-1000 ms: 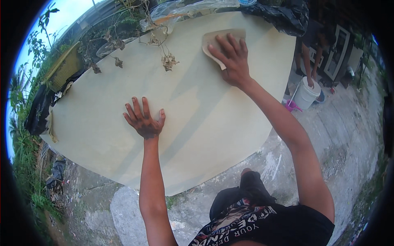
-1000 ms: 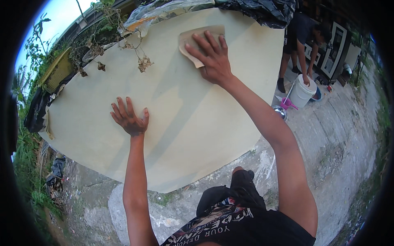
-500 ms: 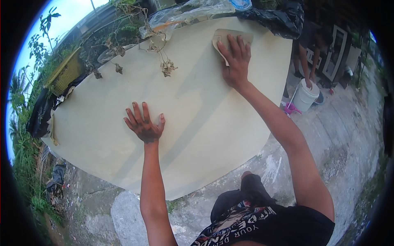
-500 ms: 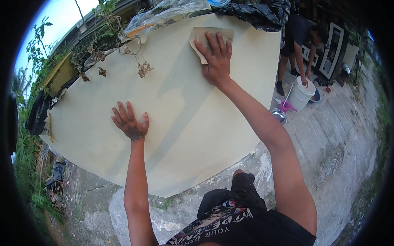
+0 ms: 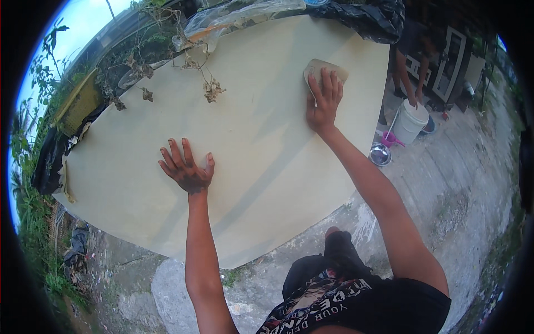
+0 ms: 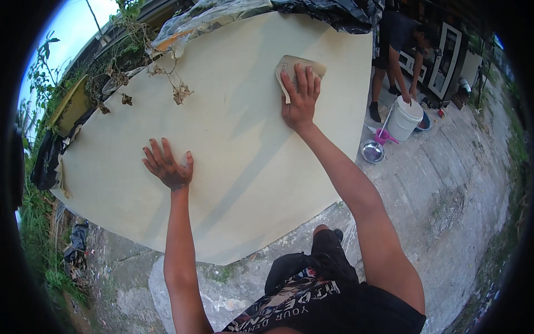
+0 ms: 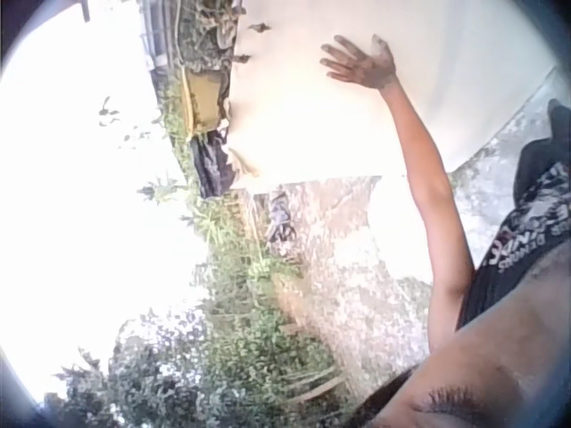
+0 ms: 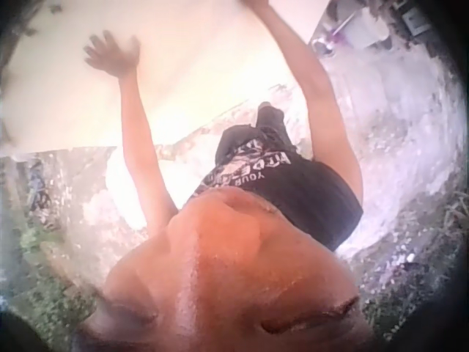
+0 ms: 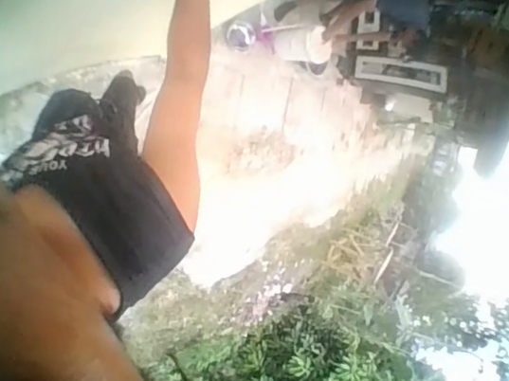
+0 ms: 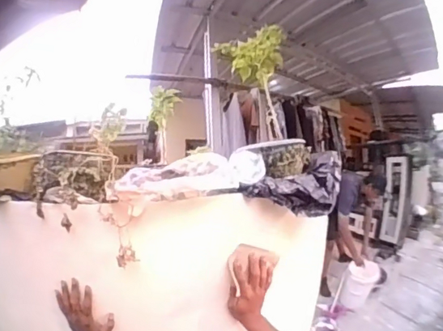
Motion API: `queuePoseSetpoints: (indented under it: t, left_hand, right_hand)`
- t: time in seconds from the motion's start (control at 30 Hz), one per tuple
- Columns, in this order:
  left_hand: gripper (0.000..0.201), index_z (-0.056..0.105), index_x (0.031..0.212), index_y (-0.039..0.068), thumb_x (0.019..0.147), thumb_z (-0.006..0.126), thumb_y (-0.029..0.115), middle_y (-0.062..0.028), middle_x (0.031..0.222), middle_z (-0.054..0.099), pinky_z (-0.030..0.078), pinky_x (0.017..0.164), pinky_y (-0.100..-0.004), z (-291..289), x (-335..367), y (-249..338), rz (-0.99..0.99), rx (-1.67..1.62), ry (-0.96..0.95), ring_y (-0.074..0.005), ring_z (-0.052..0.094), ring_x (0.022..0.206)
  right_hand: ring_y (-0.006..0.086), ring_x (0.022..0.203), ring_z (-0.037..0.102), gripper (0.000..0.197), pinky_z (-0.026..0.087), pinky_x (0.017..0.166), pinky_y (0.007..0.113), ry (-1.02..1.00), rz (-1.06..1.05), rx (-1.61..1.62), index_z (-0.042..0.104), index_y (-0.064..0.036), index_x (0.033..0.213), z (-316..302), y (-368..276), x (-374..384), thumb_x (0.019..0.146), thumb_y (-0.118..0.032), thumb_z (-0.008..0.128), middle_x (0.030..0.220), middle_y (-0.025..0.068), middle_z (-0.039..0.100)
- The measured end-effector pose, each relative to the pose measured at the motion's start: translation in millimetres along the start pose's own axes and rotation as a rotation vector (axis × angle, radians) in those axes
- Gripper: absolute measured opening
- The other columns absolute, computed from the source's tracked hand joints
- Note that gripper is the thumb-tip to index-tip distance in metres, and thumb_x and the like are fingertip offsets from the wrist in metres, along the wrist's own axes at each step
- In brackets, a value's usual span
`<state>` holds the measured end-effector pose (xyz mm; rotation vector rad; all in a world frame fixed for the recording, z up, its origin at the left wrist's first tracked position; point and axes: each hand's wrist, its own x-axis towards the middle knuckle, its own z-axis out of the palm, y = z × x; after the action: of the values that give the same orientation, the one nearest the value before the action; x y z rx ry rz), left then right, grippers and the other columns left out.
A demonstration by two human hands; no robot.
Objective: The person sands a wall with sandpaper, moves a potted plant and a plastic sheet, and then continues sanding the wall and its corner.
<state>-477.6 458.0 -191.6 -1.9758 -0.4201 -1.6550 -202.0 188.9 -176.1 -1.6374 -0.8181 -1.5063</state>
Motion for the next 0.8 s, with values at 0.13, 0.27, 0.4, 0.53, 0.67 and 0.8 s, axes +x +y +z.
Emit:
queuePoseSetpoints:
  t: [0.13, 0.27, 0.4, 0.53, 0.67, 0.8]
  left_hand:
    - [0.070, 0.043, 0.150, 0.016, 0.094, 0.048, 0.056, -0.0145, 0.158, 0.036, 0.019, 0.118, -0.0593, 1, 0, -1, -0.004, 0.003, 0.012, -0.0390, 0.027, 0.148]
    - [0.070, 0.043, 0.150, 0.016, 0.093, 0.049, 0.056, -0.0141, 0.158, 0.036, 0.019, 0.118, -0.0585, 2, 0, 1, -0.008, -0.001, 0.006, -0.0387, 0.027, 0.149]
    - [0.070, 0.044, 0.150, 0.017, 0.093, 0.048, 0.058, -0.0133, 0.158, 0.036, 0.018, 0.119, -0.0577, 2, -1, -2, -0.013, -0.004, 0.009, -0.0386, 0.026, 0.148]
    - [0.069, 0.045, 0.149, 0.017, 0.093, 0.048, 0.058, -0.0130, 0.158, 0.036, 0.017, 0.119, -0.0577, 3, -2, 2, -0.018, -0.020, 0.019, -0.0390, 0.026, 0.148]
    - [0.068, 0.042, 0.151, 0.015, 0.096, 0.046, 0.055, -0.0141, 0.159, 0.034, 0.019, 0.119, -0.0580, 4, -12, 1, -0.023, 0.006, 0.018, -0.0384, 0.026, 0.149]
    - [0.067, 0.042, 0.151, 0.014, 0.096, 0.046, 0.053, -0.0150, 0.159, 0.033, 0.019, 0.119, -0.0581, 3, -27, 0, -0.036, 0.009, 0.012, -0.0389, 0.026, 0.149]
  right_hand:
    - [0.0357, 0.150, 0.025, 0.066, 0.010, 0.121, 0.054, -0.117, -0.032, -0.001, 0.051, -0.0259, 0.146, -4, 10, -41, 0.084, -0.010, 0.063, 0.159, 0.0118, 0.034]
    - [0.0355, 0.149, 0.025, 0.064, 0.011, 0.121, 0.055, -0.180, -0.161, -0.025, 0.050, -0.0265, 0.146, -13, 26, -52, 0.085, -0.015, 0.066, 0.157, 0.0106, 0.036]
    - [0.0356, 0.149, 0.026, 0.063, 0.010, 0.121, 0.054, -0.189, -0.181, -0.028, 0.051, -0.0272, 0.145, -11, 28, -54, 0.085, -0.020, 0.068, 0.157, 0.0097, 0.037]
    - [0.0355, 0.149, 0.026, 0.061, 0.010, 0.121, 0.054, -0.164, -0.178, -0.014, 0.052, -0.0274, 0.145, -9, 30, -56, 0.086, -0.021, 0.068, 0.157, 0.0098, 0.037]
    - [0.0355, 0.149, 0.027, 0.058, 0.010, 0.121, 0.054, -0.150, -0.169, -0.014, 0.053, -0.0270, 0.144, -8, 28, -57, 0.087, -0.024, 0.067, 0.156, 0.0101, 0.038]
    - [0.0353, 0.148, 0.028, 0.056, 0.010, 0.121, 0.054, -0.139, -0.165, -0.015, 0.055, -0.0267, 0.143, -6, 28, -57, 0.088, -0.027, 0.067, 0.155, 0.0103, 0.040]
